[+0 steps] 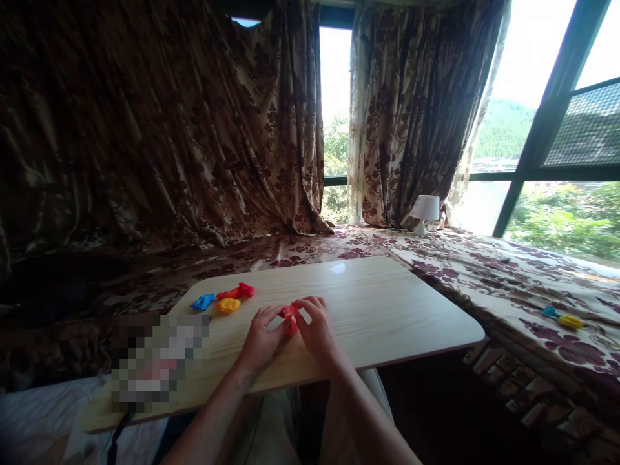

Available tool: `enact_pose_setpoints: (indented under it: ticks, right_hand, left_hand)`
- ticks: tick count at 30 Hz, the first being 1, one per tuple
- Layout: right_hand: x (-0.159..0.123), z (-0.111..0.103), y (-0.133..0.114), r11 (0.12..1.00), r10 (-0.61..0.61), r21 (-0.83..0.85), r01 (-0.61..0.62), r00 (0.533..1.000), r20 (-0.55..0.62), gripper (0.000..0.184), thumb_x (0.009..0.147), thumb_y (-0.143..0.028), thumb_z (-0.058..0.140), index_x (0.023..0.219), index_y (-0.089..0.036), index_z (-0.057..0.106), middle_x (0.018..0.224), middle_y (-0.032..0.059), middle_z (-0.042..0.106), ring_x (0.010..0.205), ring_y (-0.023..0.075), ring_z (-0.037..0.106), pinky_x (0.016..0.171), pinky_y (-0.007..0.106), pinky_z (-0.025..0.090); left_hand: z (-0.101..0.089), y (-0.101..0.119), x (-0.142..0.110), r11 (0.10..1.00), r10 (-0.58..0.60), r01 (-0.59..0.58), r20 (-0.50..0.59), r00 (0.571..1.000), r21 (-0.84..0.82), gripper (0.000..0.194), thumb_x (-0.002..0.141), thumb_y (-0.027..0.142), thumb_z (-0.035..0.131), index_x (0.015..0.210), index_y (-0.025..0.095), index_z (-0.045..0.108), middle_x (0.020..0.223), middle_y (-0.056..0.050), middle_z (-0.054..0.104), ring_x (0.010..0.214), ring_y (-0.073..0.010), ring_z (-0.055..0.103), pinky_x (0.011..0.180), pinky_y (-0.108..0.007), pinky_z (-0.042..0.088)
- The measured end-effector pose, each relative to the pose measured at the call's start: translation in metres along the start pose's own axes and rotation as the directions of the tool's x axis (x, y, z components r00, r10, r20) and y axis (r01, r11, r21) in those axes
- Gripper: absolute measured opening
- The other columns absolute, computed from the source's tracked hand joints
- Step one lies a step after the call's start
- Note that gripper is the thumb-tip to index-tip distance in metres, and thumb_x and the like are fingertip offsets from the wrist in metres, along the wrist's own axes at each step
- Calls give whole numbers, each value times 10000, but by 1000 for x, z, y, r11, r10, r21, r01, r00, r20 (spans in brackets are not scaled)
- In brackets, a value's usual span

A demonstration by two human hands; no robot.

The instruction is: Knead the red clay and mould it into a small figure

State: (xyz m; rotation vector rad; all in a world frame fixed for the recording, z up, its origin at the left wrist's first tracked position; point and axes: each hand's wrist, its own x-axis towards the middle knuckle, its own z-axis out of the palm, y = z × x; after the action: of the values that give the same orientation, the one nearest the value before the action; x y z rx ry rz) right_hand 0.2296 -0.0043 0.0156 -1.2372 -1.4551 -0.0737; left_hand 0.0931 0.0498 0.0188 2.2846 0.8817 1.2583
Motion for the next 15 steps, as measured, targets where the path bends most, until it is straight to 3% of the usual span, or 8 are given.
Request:
enact_pose_setpoints:
  ticks: [9, 15]
  right_hand:
    - [1, -1, -6, 999, -43, -6, 43, 999, 24, 203, 801, -110, 558, 934, -233, 650, 902, 42, 643, 892, 214, 534, 812, 363, 452]
    - [0, -1, -3, 1000, -19, -3, 19, 1000, -8, 278, 775, -85, 560, 1008, -226, 619, 926, 41, 646, 902, 214, 534, 825, 370, 452]
  left_hand:
    - [0, -2, 1, 997, 23, -21, 21, 1000, -81, 200, 794, 271, 567, 961, 242, 673, 924, -34, 680, 939, -205, 561, 894, -389, 437]
    - [1, -4, 0, 993, -42, 37, -43, 998, -113, 307, 768, 264, 593, 1069, 218, 632, 897, -34, 666, 975, -206, 564, 949, -401, 411]
